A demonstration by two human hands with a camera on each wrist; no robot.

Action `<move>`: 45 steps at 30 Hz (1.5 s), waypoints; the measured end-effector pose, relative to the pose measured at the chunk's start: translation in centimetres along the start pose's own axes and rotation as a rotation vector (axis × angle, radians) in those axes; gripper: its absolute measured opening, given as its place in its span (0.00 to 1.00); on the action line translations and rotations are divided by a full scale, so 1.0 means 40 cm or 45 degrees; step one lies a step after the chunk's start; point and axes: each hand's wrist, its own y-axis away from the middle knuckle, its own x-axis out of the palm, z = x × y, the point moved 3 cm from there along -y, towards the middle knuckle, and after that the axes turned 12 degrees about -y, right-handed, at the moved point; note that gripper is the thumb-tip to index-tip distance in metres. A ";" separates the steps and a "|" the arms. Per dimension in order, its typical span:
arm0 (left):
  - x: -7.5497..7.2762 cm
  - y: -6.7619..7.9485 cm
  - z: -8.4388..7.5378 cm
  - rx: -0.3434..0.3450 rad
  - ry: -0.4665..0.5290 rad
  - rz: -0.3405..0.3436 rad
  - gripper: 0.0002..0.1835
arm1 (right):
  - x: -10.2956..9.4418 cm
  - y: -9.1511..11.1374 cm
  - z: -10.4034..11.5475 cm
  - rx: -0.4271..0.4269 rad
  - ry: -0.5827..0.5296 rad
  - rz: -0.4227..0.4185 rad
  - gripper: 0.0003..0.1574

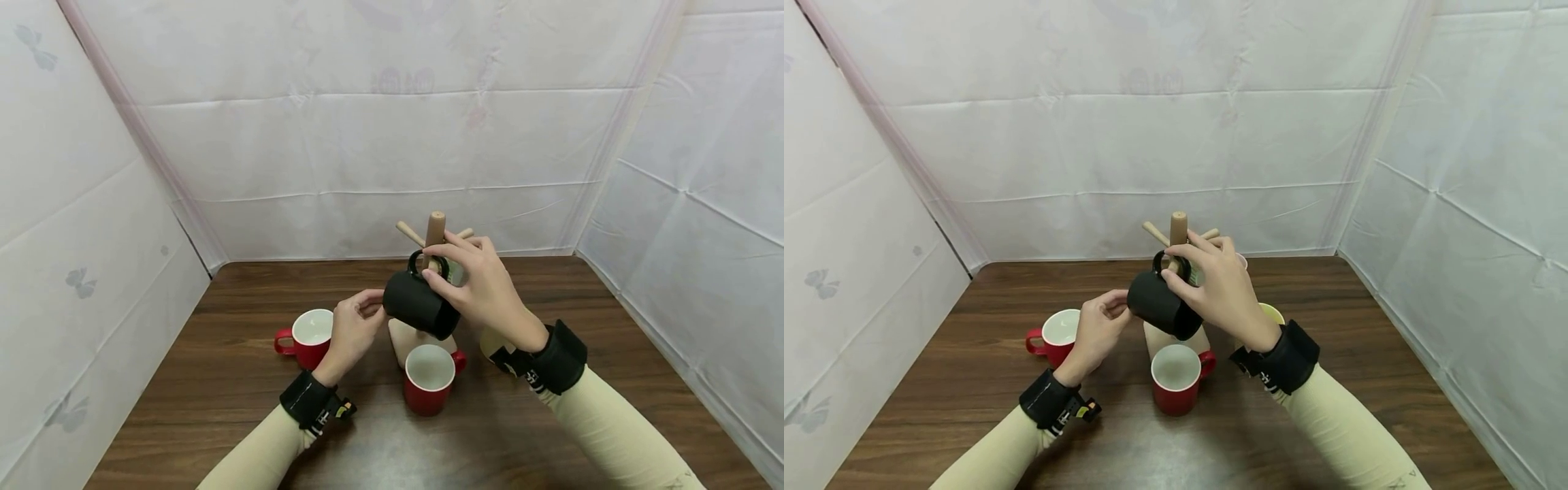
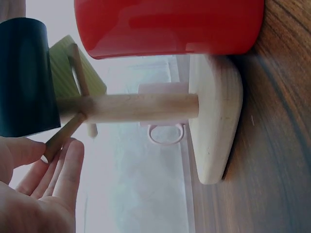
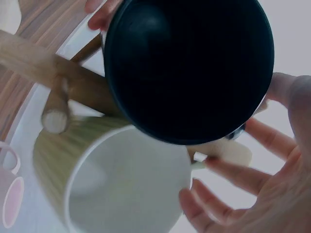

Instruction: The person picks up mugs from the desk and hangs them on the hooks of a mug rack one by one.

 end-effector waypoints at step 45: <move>0.114 0.038 0.015 0.636 -0.291 0.090 0.08 | -0.088 -0.048 -0.195 -0.065 -0.271 0.113 0.15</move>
